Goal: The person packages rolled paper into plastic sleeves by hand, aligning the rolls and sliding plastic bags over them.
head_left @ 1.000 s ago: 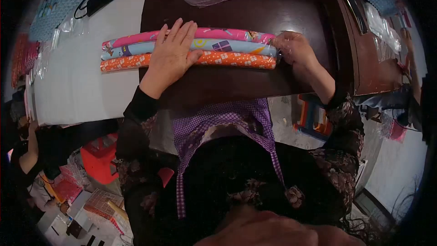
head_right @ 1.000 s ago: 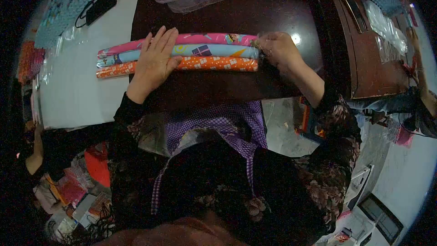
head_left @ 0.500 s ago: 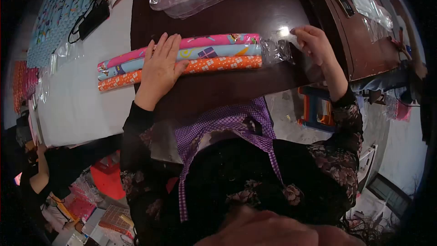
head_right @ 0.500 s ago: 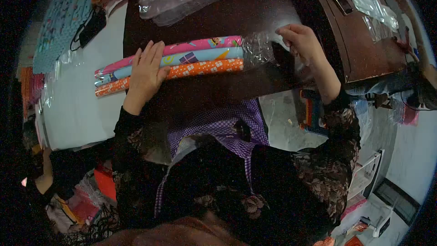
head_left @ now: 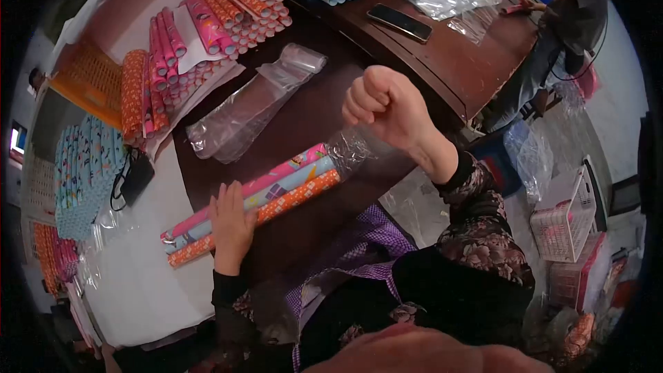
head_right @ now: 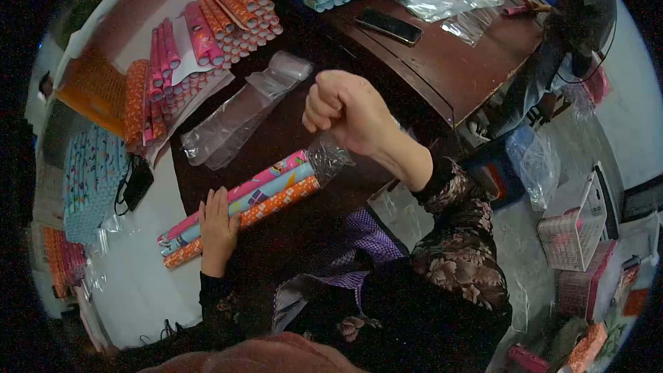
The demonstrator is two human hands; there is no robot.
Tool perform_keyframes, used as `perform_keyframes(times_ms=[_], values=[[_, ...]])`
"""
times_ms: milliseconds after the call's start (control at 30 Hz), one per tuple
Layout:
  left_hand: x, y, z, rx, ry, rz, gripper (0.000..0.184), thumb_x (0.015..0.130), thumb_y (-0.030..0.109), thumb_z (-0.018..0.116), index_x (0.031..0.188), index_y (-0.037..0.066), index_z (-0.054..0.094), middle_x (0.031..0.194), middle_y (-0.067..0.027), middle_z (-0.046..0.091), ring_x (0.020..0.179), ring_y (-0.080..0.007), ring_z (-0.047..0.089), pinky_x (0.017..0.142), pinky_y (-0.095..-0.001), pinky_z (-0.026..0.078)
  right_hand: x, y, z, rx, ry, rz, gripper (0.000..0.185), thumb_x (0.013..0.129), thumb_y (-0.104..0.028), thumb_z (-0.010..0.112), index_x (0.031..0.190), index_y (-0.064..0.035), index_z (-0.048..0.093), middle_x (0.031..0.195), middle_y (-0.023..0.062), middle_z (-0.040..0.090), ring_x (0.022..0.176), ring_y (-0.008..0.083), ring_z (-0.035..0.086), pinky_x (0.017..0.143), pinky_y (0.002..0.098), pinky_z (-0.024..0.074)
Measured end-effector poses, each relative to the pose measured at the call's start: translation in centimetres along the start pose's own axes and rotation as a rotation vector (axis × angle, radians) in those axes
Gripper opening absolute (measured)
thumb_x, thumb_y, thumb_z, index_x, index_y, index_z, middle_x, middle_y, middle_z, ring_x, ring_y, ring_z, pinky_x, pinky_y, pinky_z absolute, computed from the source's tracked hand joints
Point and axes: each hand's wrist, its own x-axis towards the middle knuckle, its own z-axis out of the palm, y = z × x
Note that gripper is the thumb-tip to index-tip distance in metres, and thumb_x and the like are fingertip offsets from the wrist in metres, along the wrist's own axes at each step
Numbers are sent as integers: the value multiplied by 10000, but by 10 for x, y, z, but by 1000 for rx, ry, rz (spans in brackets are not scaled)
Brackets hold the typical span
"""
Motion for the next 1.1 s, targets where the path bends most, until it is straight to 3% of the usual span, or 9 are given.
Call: perform_keyframes(times_ms=[33,167,600,700,767,800,867,967,1100], values=[[-1,0,0,-4,-14,1,616,928,343,559,1426,13,410,1442,-146,460,1388,-346,362,1147,-526,245,0,-5,0,-70,8,3,512,1060,-382,330,611,-135,327,556,-8,339,555,173,412,695,369,426],[-1,-1,2,6,0,2,625,919,329,575,1430,13,404,1443,-145,460,1391,-344,358,1151,-526,241,0,-5,-12,-145,22,-80,651,1051,-513,210,564,-119,384,549,9,374,587,191,447,812,386,421],[0,-2,2,26,-33,-10,641,920,353,560,1438,12,394,1456,-141,451,1399,-346,349,1156,-524,234,-2,-2,-14,-321,103,-109,737,1026,-574,176,546,-76,431,596,59,437,692,222,490,806,379,410],[-1,-2,2,12,-31,-12,644,929,372,542,1440,10,391,1457,-142,450,1400,-346,348,1158,-523,228,-3,2,-22,-289,71,-59,791,1005,-616,196,703,-23,624,657,70,503,785,232,535,853,376,418],[-1,-1,2,9,-28,-10,642,932,373,538,1441,10,390,1456,-143,450,1399,-348,348,1158,-523,228,-3,5,-19,-232,134,-82,827,990,-643,212,1132,37,661,890,111,654,978,251,585,939,371,405],[-1,-1,2,6,-24,-10,641,935,374,533,1442,10,389,1456,-145,450,1398,-350,349,1158,-523,228,-3,5,-20,-231,132,-80,827,990,-643,212,1132,37,661,890,111,654,978,251,585,939,371,405],[0,0,2,9,-37,-24,639,935,372,532,1442,10,389,1456,-146,450,1397,-352,350,1155,-525,230,-3,4,-21,-240,39,-72,832,985,-654,224,1425,17,447,1234,156,636,1192,252,545,1024,379,361],[0,-1,1,5,-38,-27,636,933,364,539,1441,11,390,1454,-149,452,1395,-355,351,1152,-529,233,-4,3,-13,-300,54,-75,840,979,-664,236,1437,14,425,1392,189,536,1293,243,486,1043,379,335],[0,-1,2,5,-21,-9,638,923,349,562,1438,11,393,1448,-151,456,1389,-356,358,1146,-536,242,-5,5,-8,-329,84,-106,837,981,-664,255,1440,15,422,1401,183,529,1304,239,473,1054,380,322]])
